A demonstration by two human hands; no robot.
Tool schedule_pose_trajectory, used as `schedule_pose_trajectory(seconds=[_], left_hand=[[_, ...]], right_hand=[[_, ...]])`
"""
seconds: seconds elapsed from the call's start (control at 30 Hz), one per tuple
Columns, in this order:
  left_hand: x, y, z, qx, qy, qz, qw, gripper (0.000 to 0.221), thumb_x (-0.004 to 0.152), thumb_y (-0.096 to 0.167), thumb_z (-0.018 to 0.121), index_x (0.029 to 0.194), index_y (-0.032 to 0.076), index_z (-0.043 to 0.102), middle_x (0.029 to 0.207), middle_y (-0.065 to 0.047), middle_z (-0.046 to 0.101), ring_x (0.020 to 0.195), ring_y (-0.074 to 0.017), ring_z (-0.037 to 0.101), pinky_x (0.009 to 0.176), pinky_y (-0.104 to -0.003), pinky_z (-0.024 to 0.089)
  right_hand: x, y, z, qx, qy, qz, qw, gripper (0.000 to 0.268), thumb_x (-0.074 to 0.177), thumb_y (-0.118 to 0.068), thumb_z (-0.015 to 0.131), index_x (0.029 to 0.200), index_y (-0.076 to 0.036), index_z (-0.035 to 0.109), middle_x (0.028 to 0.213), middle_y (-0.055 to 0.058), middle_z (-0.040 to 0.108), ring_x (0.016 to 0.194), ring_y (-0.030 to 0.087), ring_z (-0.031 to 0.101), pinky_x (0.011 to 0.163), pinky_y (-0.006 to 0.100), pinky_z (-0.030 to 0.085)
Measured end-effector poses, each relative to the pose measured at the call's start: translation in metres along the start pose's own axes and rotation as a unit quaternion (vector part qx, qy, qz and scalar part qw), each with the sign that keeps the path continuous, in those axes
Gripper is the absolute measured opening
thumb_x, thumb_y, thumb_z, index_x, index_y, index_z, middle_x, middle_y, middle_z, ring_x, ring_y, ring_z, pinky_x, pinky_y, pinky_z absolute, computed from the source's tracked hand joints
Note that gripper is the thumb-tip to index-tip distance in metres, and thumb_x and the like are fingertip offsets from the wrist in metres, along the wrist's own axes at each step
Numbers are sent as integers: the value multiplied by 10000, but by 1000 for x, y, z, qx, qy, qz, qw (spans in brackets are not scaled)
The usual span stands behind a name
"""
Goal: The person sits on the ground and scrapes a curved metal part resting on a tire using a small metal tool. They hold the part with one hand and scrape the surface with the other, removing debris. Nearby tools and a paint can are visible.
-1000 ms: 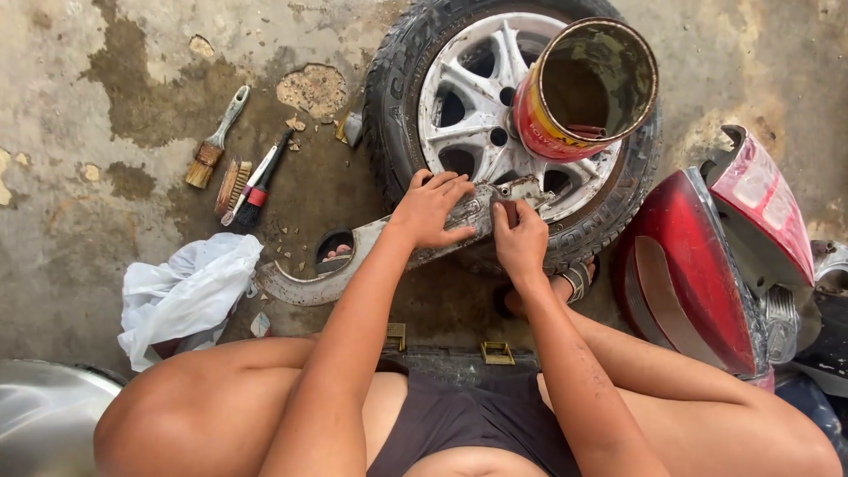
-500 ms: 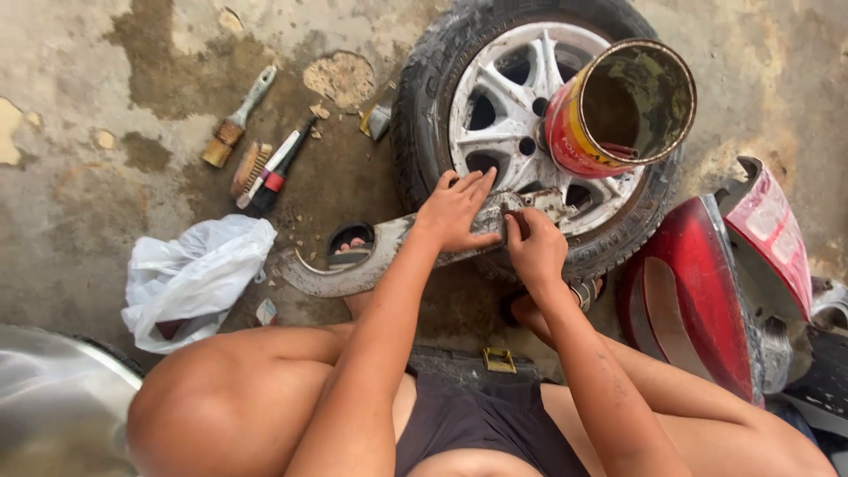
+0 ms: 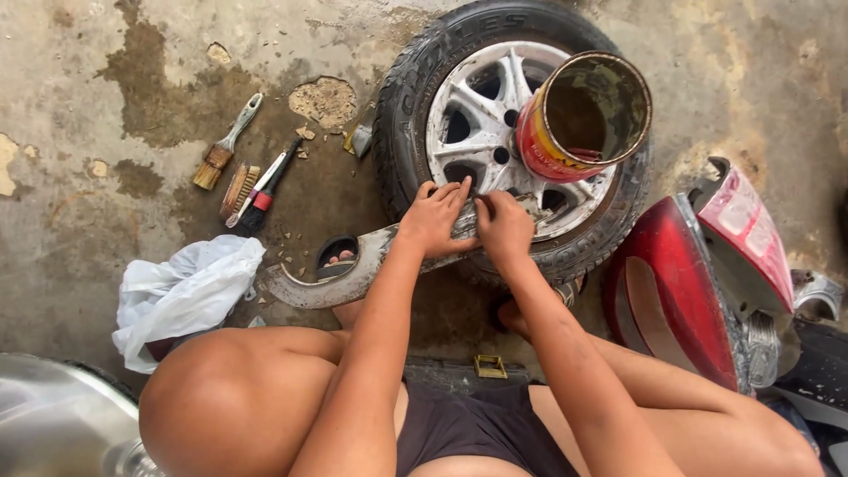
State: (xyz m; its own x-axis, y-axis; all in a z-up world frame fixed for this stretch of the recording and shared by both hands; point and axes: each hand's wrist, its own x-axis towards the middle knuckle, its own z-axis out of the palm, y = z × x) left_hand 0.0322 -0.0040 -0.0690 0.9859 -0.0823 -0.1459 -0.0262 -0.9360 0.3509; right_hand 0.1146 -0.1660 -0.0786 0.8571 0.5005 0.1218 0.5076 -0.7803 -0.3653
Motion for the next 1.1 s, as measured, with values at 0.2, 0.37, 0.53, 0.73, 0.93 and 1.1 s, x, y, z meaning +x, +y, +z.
schedule_pose_trajectory(seconds=[0.2, 0.37, 0.53, 0.73, 0.93, 1.1], left_hand=[[-2, 7, -21, -23, -51, -15, 998, 1133, 894, 849, 319, 1659, 58, 47, 1580, -91, 472, 1509, -184, 326, 1194, -448, 183], [-5, 11, -16, 3, -43, -14, 999, 1123, 900, 848, 299, 1658, 58, 52, 1571, -93, 481, 1503, -184, 340, 1188, -451, 200], [-2, 9, 0, 17, -10, -15, 1000, 1149, 864, 830, 380, 1656, 57, 71, 1540, -83, 522, 1486, -170, 367, 1182, -438, 206], [1, 6, -15, 26, 7, -17, 999, 1219, 795, 859, 392, 1645, 35, 101, 1531, -99, 537, 1472, -173, 403, 1161, -458, 248], [0, 2, -7, 21, 49, -13, 998, 1171, 770, 799, 407, 1638, 46, 180, 1460, -76, 591, 1440, -150, 433, 1143, -455, 257], [3, 6, -12, -56, -11, -12, 998, 828, 977, 523, 269, 1646, 52, 136, 1579, -175, 439, 1491, -289, 345, 1187, -532, 151]], right_hand=[[-29, -1, -33, 35, -32, 12, 999, 221, 1060, -310, 660, 896, -174, 602, 771, 22, 548, 689, 327, 684, 643, 484, 576], [-44, 10, -17, 5, -22, 22, 1000, 211, 1034, -292, 672, 902, -160, 573, 818, 43, 551, 670, 354, 679, 586, 485, 578], [-13, 2, 3, 13, -7, 1, 1000, 239, 1035, -312, 671, 865, -179, 567, 803, -11, 524, 676, 299, 687, 573, 427, 570], [-42, 12, -16, -32, -23, 41, 998, 236, 968, -408, 696, 926, -182, 641, 883, 72, 637, 773, 376, 716, 671, 546, 600], [0, 10, 4, -9, -17, 13, 1000, 249, 1066, -392, 615, 972, -161, 617, 888, 41, 598, 685, 329, 701, 575, 470, 605], [-52, 21, -16, 20, -1, 29, 999, 228, 1012, -375, 636, 985, -149, 650, 980, 18, 669, 784, 347, 675, 590, 500, 515]])
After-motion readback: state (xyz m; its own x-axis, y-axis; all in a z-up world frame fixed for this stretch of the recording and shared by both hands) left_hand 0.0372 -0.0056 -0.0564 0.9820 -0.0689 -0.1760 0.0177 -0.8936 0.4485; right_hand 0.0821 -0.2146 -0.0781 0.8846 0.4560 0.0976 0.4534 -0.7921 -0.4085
